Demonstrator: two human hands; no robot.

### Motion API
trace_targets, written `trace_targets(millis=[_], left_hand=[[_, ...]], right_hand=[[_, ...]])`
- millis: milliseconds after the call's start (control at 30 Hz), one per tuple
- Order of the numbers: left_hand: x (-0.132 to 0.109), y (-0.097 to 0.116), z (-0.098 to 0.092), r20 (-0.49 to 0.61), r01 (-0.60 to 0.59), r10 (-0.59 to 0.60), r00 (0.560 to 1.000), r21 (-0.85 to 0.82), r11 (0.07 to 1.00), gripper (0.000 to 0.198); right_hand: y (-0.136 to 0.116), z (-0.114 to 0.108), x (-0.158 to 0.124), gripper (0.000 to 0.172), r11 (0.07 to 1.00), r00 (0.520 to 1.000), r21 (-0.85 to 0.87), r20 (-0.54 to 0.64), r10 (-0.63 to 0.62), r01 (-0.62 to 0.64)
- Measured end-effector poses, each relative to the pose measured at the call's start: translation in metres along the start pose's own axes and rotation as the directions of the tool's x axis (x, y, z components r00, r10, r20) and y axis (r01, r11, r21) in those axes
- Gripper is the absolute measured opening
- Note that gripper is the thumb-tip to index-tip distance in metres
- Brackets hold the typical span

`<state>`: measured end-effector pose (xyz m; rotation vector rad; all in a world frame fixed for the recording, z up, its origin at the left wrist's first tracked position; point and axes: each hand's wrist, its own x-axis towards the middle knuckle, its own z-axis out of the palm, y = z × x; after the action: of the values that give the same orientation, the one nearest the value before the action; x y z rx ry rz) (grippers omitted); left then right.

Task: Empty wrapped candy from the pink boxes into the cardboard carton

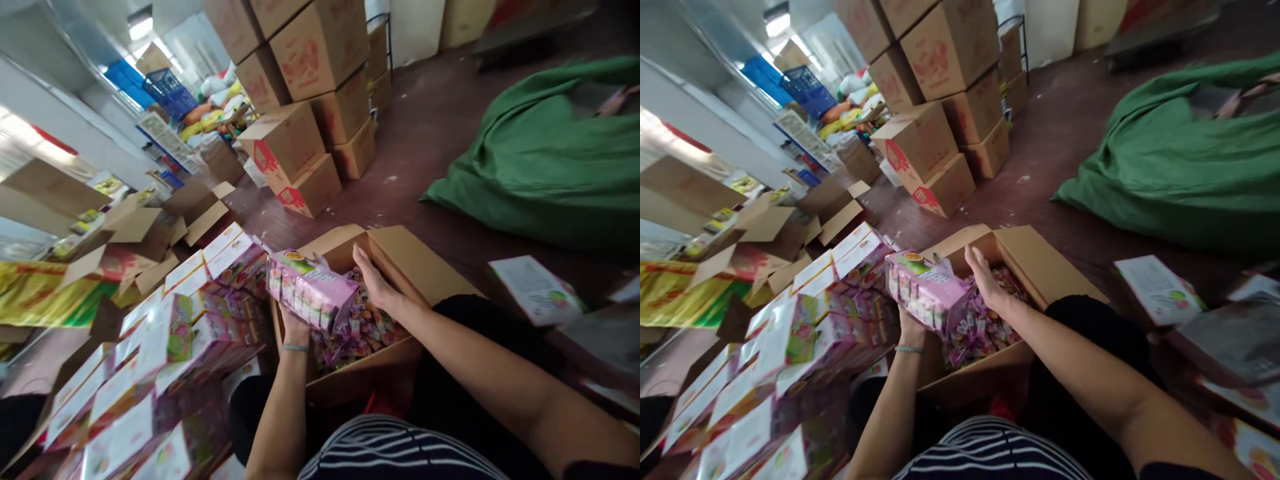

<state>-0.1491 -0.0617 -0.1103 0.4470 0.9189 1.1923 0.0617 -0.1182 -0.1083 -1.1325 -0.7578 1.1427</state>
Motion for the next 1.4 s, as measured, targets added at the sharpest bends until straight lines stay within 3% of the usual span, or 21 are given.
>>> trace_targets(millis=[67, 133, 200, 233, 300, 367, 467, 567, 633, 733, 833, 900, 1033, 1133, 1233, 1400], left_hand=[[-0.004, -0.004, 0.008, 0.025, -0.046, 0.046, 0.999, -0.014, 0.999, 0.068], [-0.011, -0.008, 0.012, 0.001, -0.073, 0.073, 0.997, -0.022, 0.997, 0.073], [-0.019, -0.013, 0.015, -0.034, -0.085, 0.084, 0.996, -0.016, 0.996, 0.076], [-0.022, -0.015, 0.016, -0.028, -0.096, 0.096, 0.995, -0.010, 0.995, 0.077], [-0.027, -0.016, 0.017, 0.027, -0.116, 0.116, 0.993, 0.002, 0.993, 0.074], [-0.028, -0.009, 0.015, 0.040, -0.088, 0.087, 0.995, 0.026, 0.996, 0.075], [-0.024, 0.012, 0.006, -0.039, -0.005, 0.007, 0.999, 0.057, 0.998, 0.078], [-0.021, 0.032, -0.001, -0.058, 0.006, -0.001, 0.998, 0.094, 0.996, 0.061], [-0.023, 0.038, 0.000, -0.009, 0.016, -0.015, 1.000, 0.127, 0.992, 0.051], [-0.030, 0.042, 0.011, 0.115, -0.056, 0.038, 0.993, 0.155, 0.986, 0.049], [-0.039, 0.054, 0.023, 0.112, -0.178, 0.157, 0.981, 0.218, 0.960, 0.045], [-0.044, 0.065, 0.029, 0.102, -0.223, 0.203, 0.974, 0.264, 0.938, 0.044], [-0.053, 0.077, 0.031, 0.188, -0.230, 0.181, 0.965, 0.284, 0.931, 0.048], [-0.055, 0.077, 0.021, 0.158, -0.229, 0.191, 0.969, 0.274, 0.934, 0.058], [-0.057, 0.069, 0.008, 0.155, -0.160, 0.127, 0.980, 0.227, 0.961, 0.073], [-0.061, 0.056, -0.002, 0.076, -0.088, 0.076, 0.994, 0.166, 0.982, 0.076]], right_hand=[[0.005, 0.003, -0.016, 0.112, 0.998, 0.989, -0.052, 0.145, -0.024, 0.032], [0.007, 0.007, -0.027, 0.126, 0.972, 0.961, -0.178, 0.256, -0.102, 0.151], [0.004, 0.008, -0.030, 0.129, 0.902, 0.950, -0.341, 0.258, -0.179, 0.263], [0.000, 0.007, -0.029, 0.120, 0.867, 0.949, -0.403, 0.236, -0.210, 0.292], [-0.010, 0.001, -0.025, 0.082, 0.810, 0.926, -0.453, 0.237, -0.293, 0.372], [-0.024, -0.007, -0.021, 0.049, 0.743, 0.863, -0.440, 0.284, -0.418, 0.505], [-0.039, -0.018, -0.014, 0.035, 0.647, 0.757, -0.394, 0.374, -0.535, 0.652], [-0.044, -0.024, -0.005, 0.035, 0.626, 0.725, -0.375, 0.448, -0.524, 0.684], [-0.042, -0.028, 0.004, 0.045, 0.661, 0.749, -0.364, 0.423, -0.510, 0.656], [-0.037, -0.033, 0.016, 0.070, 0.756, 0.836, -0.359, 0.276, -0.474, 0.547], [-0.029, -0.030, 0.021, 0.090, 0.879, 0.936, -0.329, 0.181, -0.301, 0.346], [-0.027, -0.026, 0.021, 0.093, 0.949, 0.971, -0.234, 0.163, -0.178, 0.213], [-0.034, -0.019, 0.013, 0.085, 0.989, 0.981, -0.001, 0.129, -0.145, 0.146], [-0.045, -0.016, 0.001, 0.088, 0.980, 0.966, -0.064, 0.193, -0.171, 0.186], [-0.052, -0.016, -0.010, 0.085, 0.958, 0.949, -0.128, 0.225, -0.222, 0.255], [-0.046, -0.024, -0.007, 0.085, 0.950, 0.935, -0.171, 0.288, -0.205, 0.261]])
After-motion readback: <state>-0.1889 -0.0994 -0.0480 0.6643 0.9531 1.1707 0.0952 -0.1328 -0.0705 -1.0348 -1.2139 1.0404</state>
